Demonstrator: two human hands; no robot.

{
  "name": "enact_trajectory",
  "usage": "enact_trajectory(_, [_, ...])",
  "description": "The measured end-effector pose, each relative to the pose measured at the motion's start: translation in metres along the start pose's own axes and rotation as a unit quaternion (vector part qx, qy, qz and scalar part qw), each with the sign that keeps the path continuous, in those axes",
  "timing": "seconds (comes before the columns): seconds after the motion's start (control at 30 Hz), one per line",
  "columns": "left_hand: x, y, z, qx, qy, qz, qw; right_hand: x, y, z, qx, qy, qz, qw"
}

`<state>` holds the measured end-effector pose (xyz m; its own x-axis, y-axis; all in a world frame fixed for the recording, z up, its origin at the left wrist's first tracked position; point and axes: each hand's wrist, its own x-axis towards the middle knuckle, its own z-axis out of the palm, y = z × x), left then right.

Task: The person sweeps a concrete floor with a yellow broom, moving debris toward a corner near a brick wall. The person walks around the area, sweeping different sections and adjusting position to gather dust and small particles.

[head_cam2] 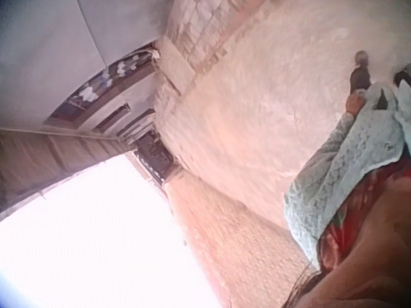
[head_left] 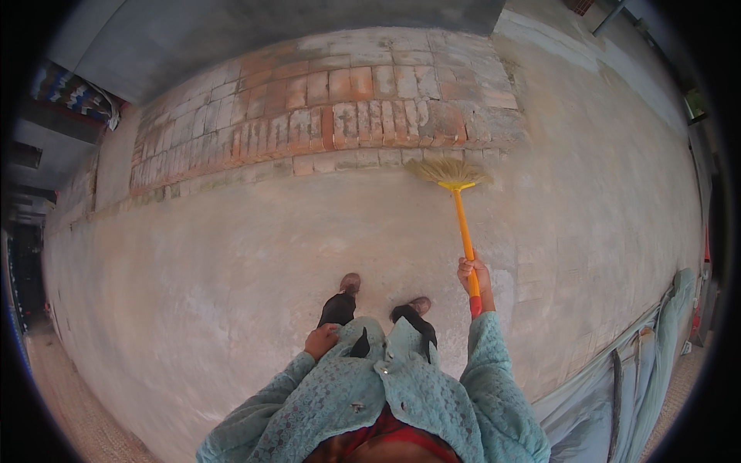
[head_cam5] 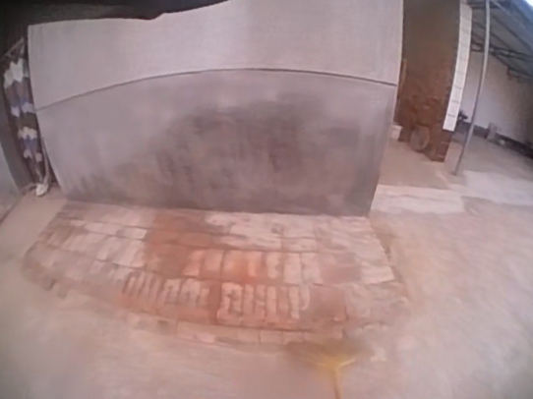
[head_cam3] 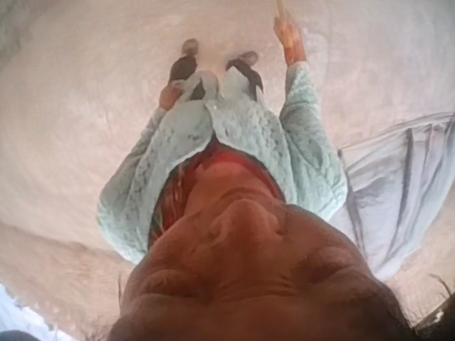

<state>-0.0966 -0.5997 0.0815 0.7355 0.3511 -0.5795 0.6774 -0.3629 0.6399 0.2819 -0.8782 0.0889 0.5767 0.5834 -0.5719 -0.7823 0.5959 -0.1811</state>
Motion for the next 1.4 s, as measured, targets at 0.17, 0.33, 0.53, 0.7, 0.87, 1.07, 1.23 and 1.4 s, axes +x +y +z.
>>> enact_trajectory(0.17, [0.005,0.001,-0.001,-0.005,0.024,0.013,1.0,-0.089,0.02,0.017,-0.148,0.074,0.037,0.986])
enact_trajectory(0.33, [0.016,0.012,-0.002,0.008,0.004,0.027,1.0,-0.123,0.063,0.029,-0.205,0.039,0.147,0.967])
enact_trajectory(0.53, [0.025,0.023,-0.004,0.03,-0.01,0.041,0.999,-0.061,0.101,0.015,-0.221,0.089,0.206,0.949])
enact_trajectory(0.7, [0.015,0.021,-0.006,0.017,-0.003,0.011,1.0,-0.063,0.038,-0.018,-0.233,0.165,0.106,0.953])
enact_trajectory(0.87, [0.016,0.019,-0.001,0.004,-0.003,0.025,1.0,-0.073,-0.037,-0.023,-0.207,0.189,0.031,0.959])
enact_trajectory(1.07, [0.018,0.017,0.001,0.0,0.003,0.016,1.0,-0.112,-0.026,-0.002,-0.296,0.204,-0.035,0.933])
enact_trajectory(1.23, [0.025,0.014,0.002,-0.012,0.021,0.032,0.999,-0.195,0.018,0.02,-0.347,0.16,-0.004,0.924])
enact_trajectory(1.4, [0.039,0.023,0.001,-0.004,0.011,0.033,0.999,-0.223,0.066,0.017,-0.336,0.125,0.105,0.928])
